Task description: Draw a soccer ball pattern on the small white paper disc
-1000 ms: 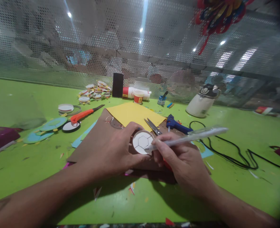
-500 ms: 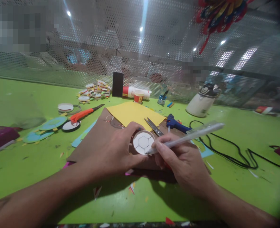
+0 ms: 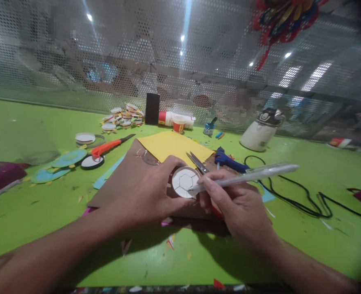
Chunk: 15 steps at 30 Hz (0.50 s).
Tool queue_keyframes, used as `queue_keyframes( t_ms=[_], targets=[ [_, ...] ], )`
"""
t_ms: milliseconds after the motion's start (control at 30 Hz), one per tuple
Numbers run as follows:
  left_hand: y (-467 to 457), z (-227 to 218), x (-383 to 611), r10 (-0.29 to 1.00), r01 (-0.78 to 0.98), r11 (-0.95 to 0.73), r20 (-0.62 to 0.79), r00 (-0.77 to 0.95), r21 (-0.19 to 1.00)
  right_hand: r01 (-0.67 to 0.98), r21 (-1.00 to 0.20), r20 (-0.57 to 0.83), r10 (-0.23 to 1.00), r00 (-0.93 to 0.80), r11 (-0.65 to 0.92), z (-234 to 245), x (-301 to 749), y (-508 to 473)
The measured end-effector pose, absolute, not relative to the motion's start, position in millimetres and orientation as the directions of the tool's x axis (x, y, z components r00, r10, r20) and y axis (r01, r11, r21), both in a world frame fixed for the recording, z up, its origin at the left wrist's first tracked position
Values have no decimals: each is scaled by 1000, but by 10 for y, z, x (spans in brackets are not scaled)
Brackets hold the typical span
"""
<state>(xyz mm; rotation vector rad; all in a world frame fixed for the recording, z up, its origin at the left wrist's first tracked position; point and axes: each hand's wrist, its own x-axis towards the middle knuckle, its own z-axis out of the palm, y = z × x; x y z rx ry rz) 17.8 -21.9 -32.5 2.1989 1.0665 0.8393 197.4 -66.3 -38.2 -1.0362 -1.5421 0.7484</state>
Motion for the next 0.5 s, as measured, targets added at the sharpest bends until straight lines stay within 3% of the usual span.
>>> queue_keyframes(
  t_ms=[500],
  targets=[
    [-214,-334,177,824,462,-526,294,484,714,300,-856,417,905,-79,421,-317,1972,-668]
  ],
)
